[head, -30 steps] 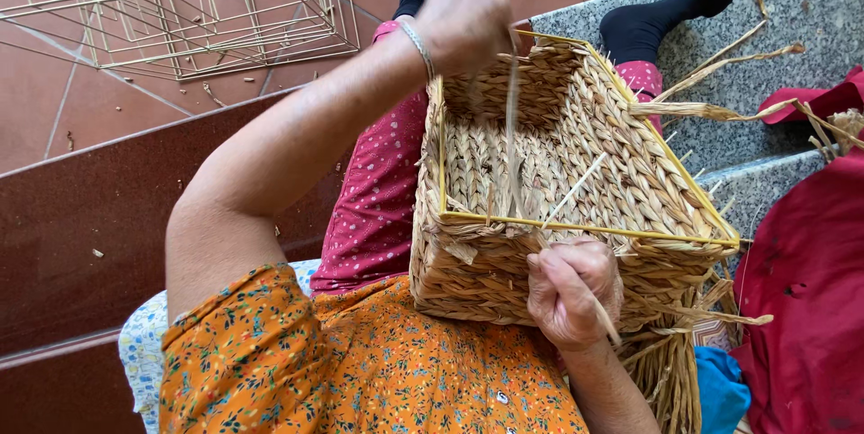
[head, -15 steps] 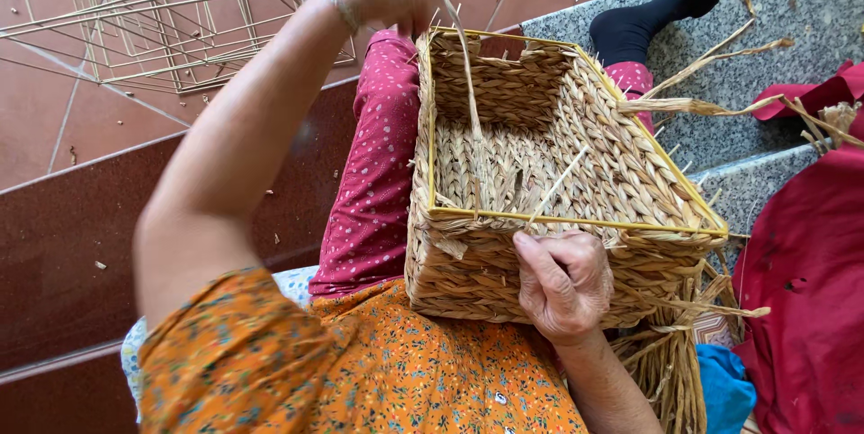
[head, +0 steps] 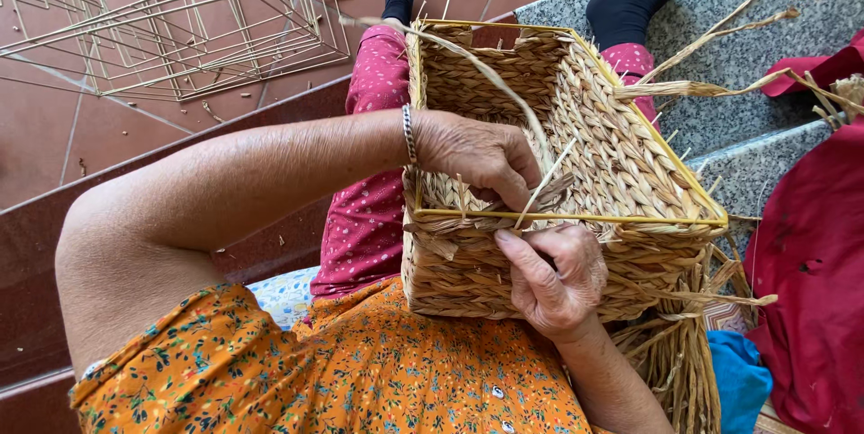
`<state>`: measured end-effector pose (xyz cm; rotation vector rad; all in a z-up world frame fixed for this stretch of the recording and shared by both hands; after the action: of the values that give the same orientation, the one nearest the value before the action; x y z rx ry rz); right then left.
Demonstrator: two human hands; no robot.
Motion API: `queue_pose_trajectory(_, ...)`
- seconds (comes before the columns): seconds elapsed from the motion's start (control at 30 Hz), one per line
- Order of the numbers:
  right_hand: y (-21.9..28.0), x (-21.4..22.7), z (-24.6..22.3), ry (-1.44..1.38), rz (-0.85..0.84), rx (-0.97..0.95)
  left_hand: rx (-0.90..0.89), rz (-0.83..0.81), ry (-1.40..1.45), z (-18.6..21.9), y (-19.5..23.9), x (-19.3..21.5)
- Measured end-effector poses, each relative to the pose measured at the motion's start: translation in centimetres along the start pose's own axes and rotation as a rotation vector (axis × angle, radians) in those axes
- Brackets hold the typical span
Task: The person weaves a rectangular basket by hand, interlacing dried palm leaves through a pre-formed frame. They repeatedly pull strands through the weave, tighten the edges, and adjust the basket's shape while seated on the floor.
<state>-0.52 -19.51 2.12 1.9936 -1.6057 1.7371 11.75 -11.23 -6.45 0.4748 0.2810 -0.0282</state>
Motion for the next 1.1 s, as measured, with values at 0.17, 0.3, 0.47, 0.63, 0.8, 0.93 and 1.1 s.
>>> queue_pose_trajectory(0.17,0.1,-0.2,-0.2,-0.051,0.012,0.018,0.150,0.137,0.049,-1.8,-1.2,-0.5)
queue_pose_trajectory(0.3,-0.1,-0.3,-0.2,-0.050,0.012,0.015,0.061,0.245,-0.003,-0.6,-2.0,-0.5)
queue_pose_trajectory(0.47,0.1,0.1,-0.2,-0.044,0.042,0.023,-0.045,0.386,-0.004,-0.2,-1.0,-0.1)
queue_pose_trajectory(0.63,1.0,1.9,-0.1,0.038,0.048,0.014,0.120,0.459,0.242,-1.3,0.3,0.1)
queue_pose_trajectory(0.8,1.0,4.5,0.9,0.210,0.014,-0.028,0.077,0.338,0.271,-0.7,0.8,-0.3)
queue_pose_trajectory(0.93,0.4,4.3,1.3,0.239,-0.054,-0.003,0.013,0.295,0.176,-0.2,-0.4,-0.4)
queue_pose_trajectory(1.1,-0.3,4.1,1.4,0.298,-0.179,0.035,-0.097,0.157,0.200,0.0,-0.7,-1.1)
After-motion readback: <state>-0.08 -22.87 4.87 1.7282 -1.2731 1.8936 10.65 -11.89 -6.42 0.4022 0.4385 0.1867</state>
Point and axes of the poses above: each hand's wrist, its own y-axis away from the middle knuckle, its own x-axis out of the back of the hand, z = x × y, the point moved 6 cm from there along -y, towards the middle knuckle, and after that the axes turned 14 degrees about x, right-handed, at the moved point
